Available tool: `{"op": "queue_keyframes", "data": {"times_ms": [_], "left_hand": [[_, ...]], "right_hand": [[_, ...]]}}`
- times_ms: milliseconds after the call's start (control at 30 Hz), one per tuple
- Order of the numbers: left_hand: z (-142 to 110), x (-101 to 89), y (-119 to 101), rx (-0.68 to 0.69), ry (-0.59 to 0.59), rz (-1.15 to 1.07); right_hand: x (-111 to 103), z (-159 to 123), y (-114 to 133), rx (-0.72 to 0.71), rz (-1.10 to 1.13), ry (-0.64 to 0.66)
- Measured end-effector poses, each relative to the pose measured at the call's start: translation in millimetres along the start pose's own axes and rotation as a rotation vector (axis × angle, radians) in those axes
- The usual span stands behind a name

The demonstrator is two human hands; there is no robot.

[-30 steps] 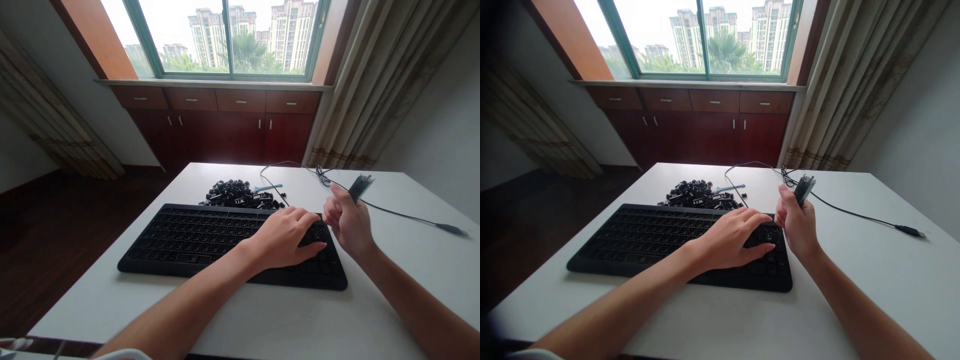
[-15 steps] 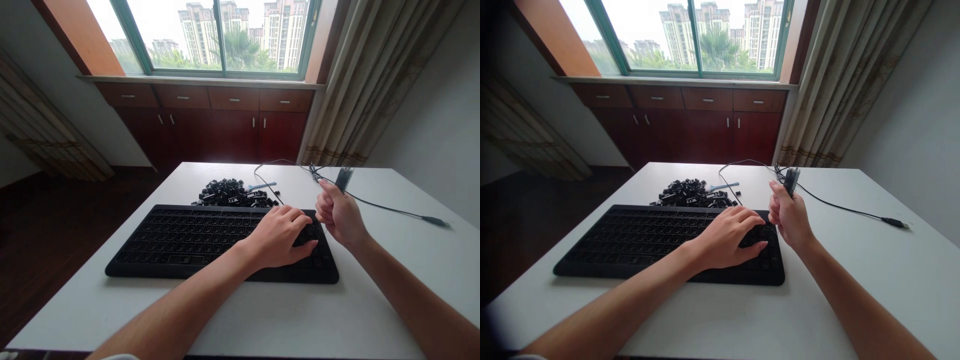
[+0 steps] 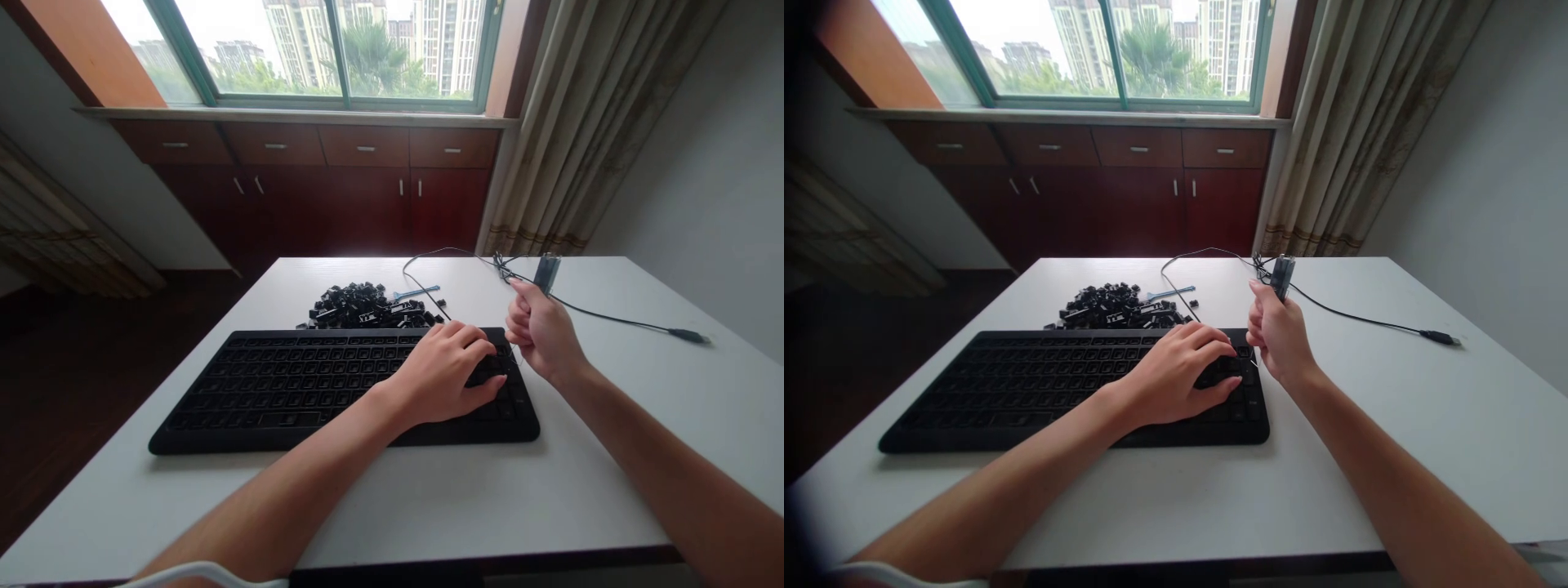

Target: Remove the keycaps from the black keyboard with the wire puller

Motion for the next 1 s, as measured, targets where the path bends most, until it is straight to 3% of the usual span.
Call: {"op": "queue_keyframes", "data": {"times_ms": [133, 367, 567, 667, 833, 1000], "left_hand": [[-0.5, -0.4, 0.5, 0.002, 0.012, 0.003], [-0.1, -1.6, -0.8, -0.004, 0.023, -0.008], [1.0, 2.3, -9.7, -0.101, 0.004, -0.072], [2.7, 5.5, -13.8, -0.107, 0.003, -0.103], [7.8, 11.7, -19.1, -0.086, 0.031, -0.062], [10.1, 17.4, -25.6, -0.054, 0.059, 0.014]], "right_hand": [[2.7, 0.6, -5.5, -0.013, -0.016, -0.048], [8.5, -6.3, -3.1, -0.048, 0.109, 0.017], [9.6, -21.6, 0.0, -0.226, 0.061, 0.288], [9.6, -25.2, -0.8, -0.240, 0.068, 0.366], [10.2, -23.7, -1.2, -0.210, 0.148, 0.343], [9.6, -27.9, -1.2, -0.258, 0.028, 0.332]]}}
Point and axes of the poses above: each hand's wrist, its own z-axis towards the middle knuckle, its own x-axis out of the palm, y = z × x, the point moved 1 cm from there along z, towards the middle knuckle, and after that the axes turned 15 degrees about -z, right-handed, at the moved point
